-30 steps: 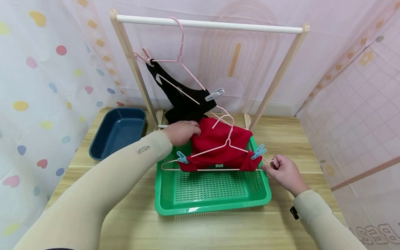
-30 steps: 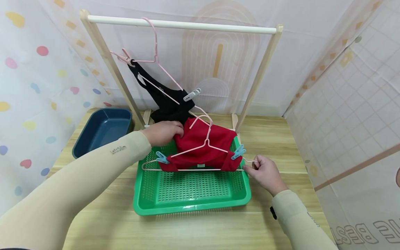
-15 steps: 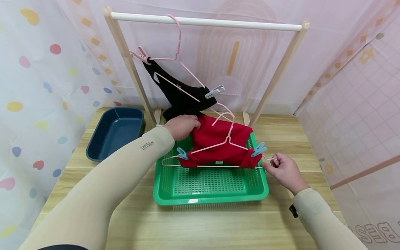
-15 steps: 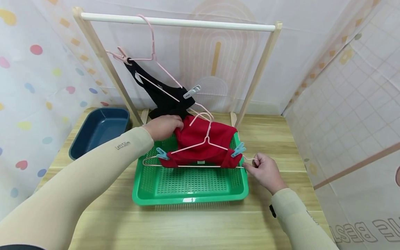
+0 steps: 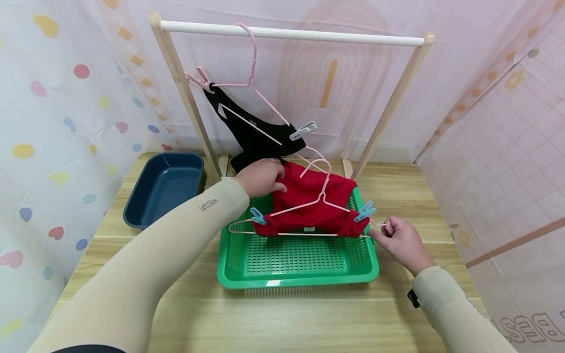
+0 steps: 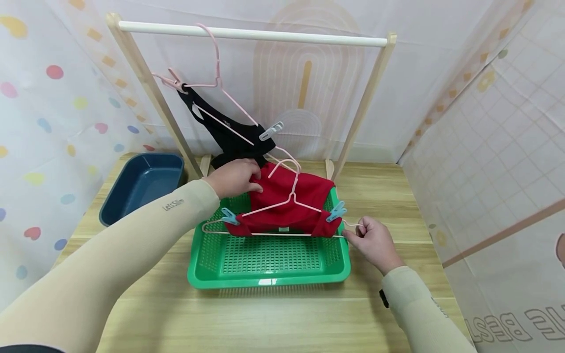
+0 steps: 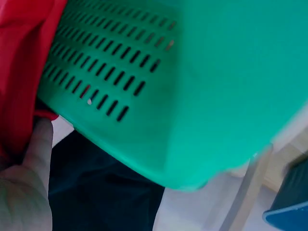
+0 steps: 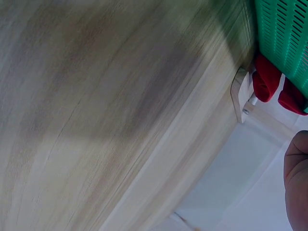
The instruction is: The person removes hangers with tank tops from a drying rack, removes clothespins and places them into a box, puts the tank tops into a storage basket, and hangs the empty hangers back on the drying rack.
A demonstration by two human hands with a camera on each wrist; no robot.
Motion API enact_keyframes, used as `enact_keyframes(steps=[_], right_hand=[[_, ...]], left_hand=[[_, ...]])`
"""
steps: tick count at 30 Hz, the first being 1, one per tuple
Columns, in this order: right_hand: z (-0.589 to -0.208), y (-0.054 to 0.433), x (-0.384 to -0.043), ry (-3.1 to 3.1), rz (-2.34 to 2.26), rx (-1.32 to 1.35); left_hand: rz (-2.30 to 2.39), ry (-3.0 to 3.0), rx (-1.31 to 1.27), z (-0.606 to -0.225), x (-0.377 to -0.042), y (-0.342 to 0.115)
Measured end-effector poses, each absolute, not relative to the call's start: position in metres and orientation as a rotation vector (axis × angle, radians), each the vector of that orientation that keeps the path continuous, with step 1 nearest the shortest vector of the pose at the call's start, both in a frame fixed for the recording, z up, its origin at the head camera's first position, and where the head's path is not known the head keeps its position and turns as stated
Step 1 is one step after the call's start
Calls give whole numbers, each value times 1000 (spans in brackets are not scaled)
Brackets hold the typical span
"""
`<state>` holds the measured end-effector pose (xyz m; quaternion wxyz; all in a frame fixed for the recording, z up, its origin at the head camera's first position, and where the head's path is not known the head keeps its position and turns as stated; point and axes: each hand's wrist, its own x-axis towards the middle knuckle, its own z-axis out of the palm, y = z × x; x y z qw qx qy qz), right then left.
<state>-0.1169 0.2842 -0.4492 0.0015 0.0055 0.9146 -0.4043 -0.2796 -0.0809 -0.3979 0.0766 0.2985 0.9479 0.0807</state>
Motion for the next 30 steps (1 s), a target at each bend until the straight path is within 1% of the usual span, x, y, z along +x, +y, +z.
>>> enact_keyframes(steps=[7, 15, 24, 30], right_hand=[[-449, 283, -116, 2860, -1276, 21], [-451, 285, -118, 2873, -1251, 33], [-450, 284, -117, 2907, -1287, 18], [-448, 282, -116, 2858, -1368, 4]], left_hand=[[387, 2879, 882, -396, -280, -77], [447, 2951, 1052, -387, -273, -78], [681, 2905, 1047, -372, -265, -79], [771, 2860, 983, -363, -264, -80]])
